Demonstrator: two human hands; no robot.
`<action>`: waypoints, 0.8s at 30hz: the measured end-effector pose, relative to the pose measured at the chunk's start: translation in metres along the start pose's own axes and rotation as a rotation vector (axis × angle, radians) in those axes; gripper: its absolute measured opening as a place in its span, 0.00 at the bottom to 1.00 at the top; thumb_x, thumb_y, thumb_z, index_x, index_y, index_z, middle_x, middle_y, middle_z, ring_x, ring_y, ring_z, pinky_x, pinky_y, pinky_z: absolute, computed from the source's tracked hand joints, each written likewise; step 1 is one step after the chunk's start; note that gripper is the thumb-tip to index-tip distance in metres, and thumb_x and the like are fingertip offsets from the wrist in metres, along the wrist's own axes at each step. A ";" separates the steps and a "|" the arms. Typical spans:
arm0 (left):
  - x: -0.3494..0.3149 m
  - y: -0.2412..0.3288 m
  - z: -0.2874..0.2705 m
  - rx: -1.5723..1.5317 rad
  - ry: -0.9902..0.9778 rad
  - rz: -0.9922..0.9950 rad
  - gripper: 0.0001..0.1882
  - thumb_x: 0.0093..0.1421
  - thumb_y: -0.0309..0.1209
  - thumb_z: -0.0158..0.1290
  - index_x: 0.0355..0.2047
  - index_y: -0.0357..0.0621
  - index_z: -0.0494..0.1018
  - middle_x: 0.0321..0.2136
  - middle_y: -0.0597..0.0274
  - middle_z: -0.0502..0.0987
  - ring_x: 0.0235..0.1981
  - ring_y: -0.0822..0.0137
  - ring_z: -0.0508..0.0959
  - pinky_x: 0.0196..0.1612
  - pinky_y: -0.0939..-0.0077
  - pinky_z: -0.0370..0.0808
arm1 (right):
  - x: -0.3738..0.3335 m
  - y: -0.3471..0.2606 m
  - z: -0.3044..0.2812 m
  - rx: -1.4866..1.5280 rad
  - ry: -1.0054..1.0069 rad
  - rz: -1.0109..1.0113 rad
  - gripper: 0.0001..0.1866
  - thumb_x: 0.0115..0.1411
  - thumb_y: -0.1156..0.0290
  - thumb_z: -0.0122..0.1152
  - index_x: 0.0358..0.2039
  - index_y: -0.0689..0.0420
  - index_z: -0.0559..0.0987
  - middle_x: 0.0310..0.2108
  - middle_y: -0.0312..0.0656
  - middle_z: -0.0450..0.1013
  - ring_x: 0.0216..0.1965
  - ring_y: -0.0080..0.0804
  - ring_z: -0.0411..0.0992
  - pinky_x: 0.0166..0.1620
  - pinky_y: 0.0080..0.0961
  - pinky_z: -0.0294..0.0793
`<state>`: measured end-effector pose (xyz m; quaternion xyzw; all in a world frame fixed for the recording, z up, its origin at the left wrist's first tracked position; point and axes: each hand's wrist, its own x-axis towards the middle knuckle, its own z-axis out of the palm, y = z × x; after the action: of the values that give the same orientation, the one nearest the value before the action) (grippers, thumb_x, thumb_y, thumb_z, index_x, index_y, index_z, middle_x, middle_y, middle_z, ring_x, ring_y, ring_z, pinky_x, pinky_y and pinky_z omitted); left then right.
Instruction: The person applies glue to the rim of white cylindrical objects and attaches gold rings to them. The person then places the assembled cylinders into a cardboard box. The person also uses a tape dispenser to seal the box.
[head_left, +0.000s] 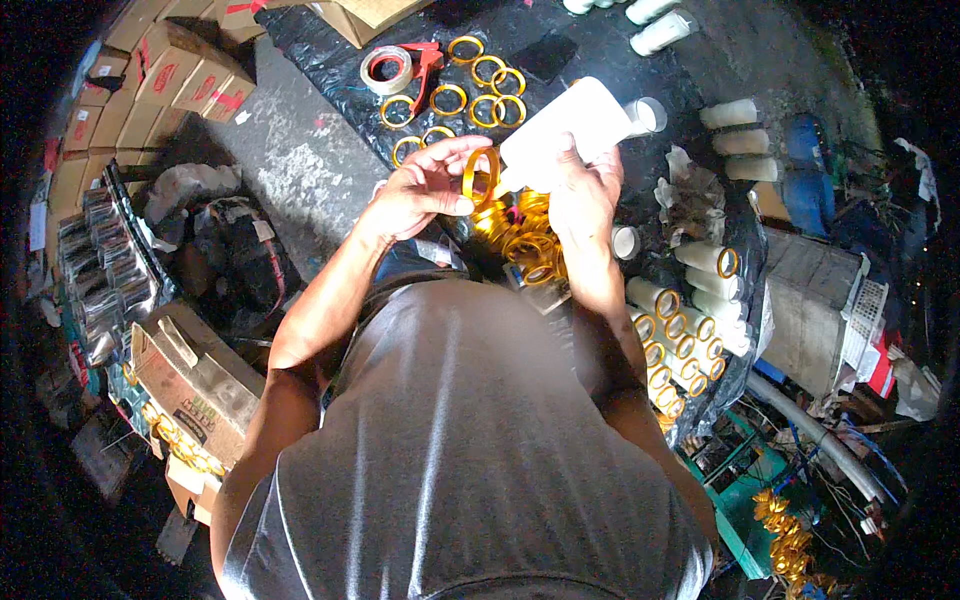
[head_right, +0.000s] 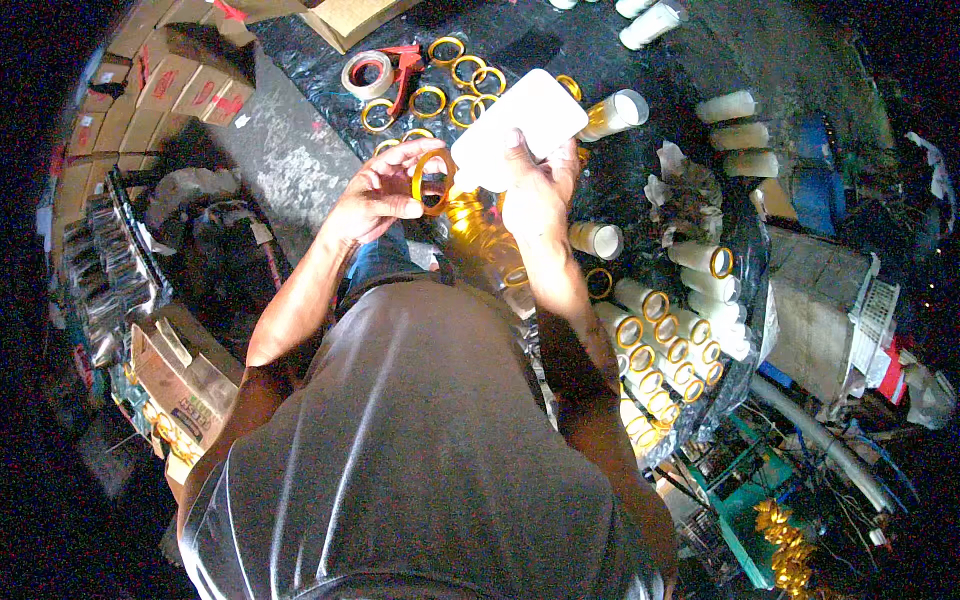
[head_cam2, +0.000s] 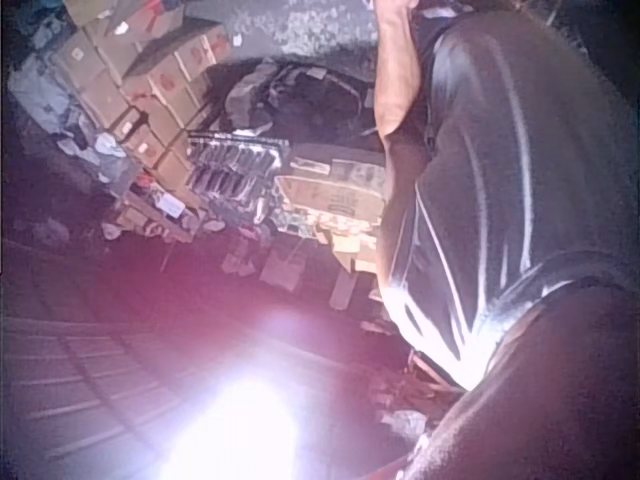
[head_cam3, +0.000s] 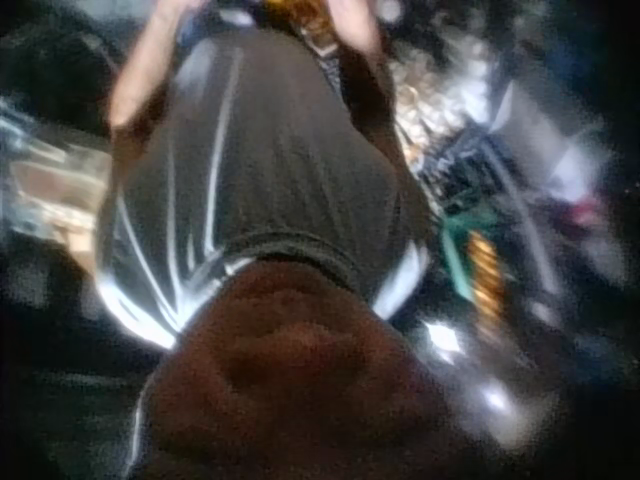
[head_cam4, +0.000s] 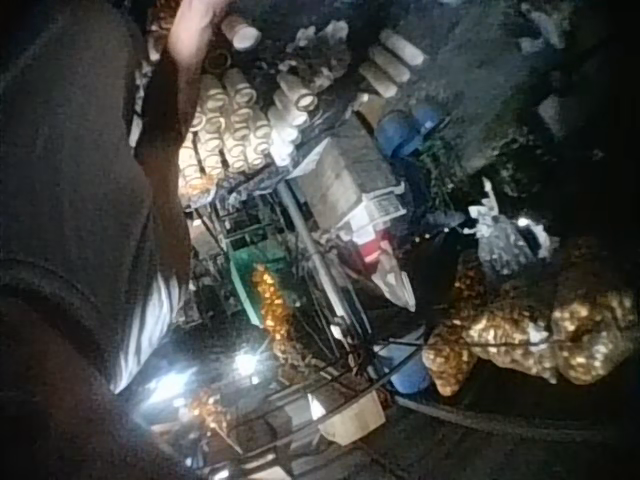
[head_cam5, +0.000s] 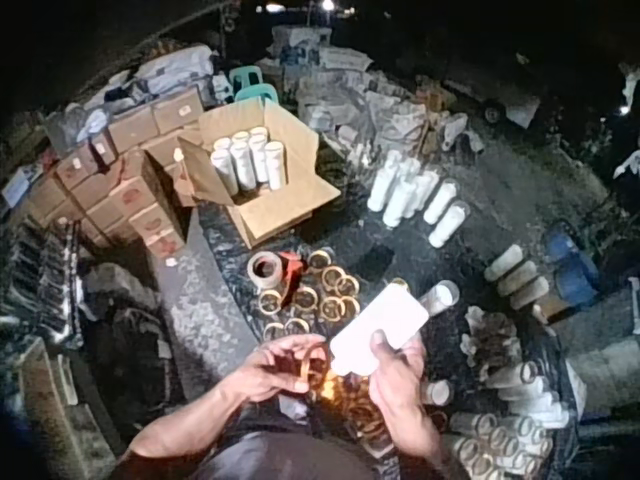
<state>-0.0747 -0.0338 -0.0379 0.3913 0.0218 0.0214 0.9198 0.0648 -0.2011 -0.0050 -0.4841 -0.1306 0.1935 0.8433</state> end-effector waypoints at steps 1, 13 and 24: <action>0.002 -0.001 -0.002 0.000 -0.007 -0.004 0.40 0.53 0.14 0.65 0.66 0.42 0.66 0.54 0.61 0.77 0.57 0.64 0.77 0.61 0.69 0.75 | 0.000 0.002 0.000 -0.014 0.016 -0.008 0.24 0.67 0.79 0.62 0.63 0.62 0.69 0.56 0.43 0.75 0.56 0.32 0.74 0.59 0.33 0.75; 0.011 -0.009 -0.003 -0.070 0.059 0.007 0.34 0.57 0.14 0.62 0.65 0.39 0.68 0.51 0.56 0.79 0.52 0.61 0.80 0.57 0.66 0.79 | -0.002 0.008 0.011 -0.165 0.054 -0.194 0.29 0.59 0.79 0.72 0.59 0.62 0.70 0.52 0.44 0.76 0.51 0.32 0.76 0.54 0.33 0.79; 0.014 -0.032 0.011 -0.518 0.091 -0.103 0.17 0.72 0.30 0.51 0.58 0.36 0.69 0.51 0.50 0.78 0.54 0.53 0.80 0.60 0.45 0.77 | -0.003 0.010 0.028 -0.515 0.034 -0.501 0.28 0.55 0.77 0.77 0.54 0.64 0.73 0.47 0.46 0.78 0.48 0.34 0.77 0.53 0.33 0.78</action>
<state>-0.0597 -0.0632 -0.0531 0.1399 0.0768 -0.0032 0.9872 0.0489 -0.1763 0.0005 -0.6370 -0.2756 -0.0665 0.7168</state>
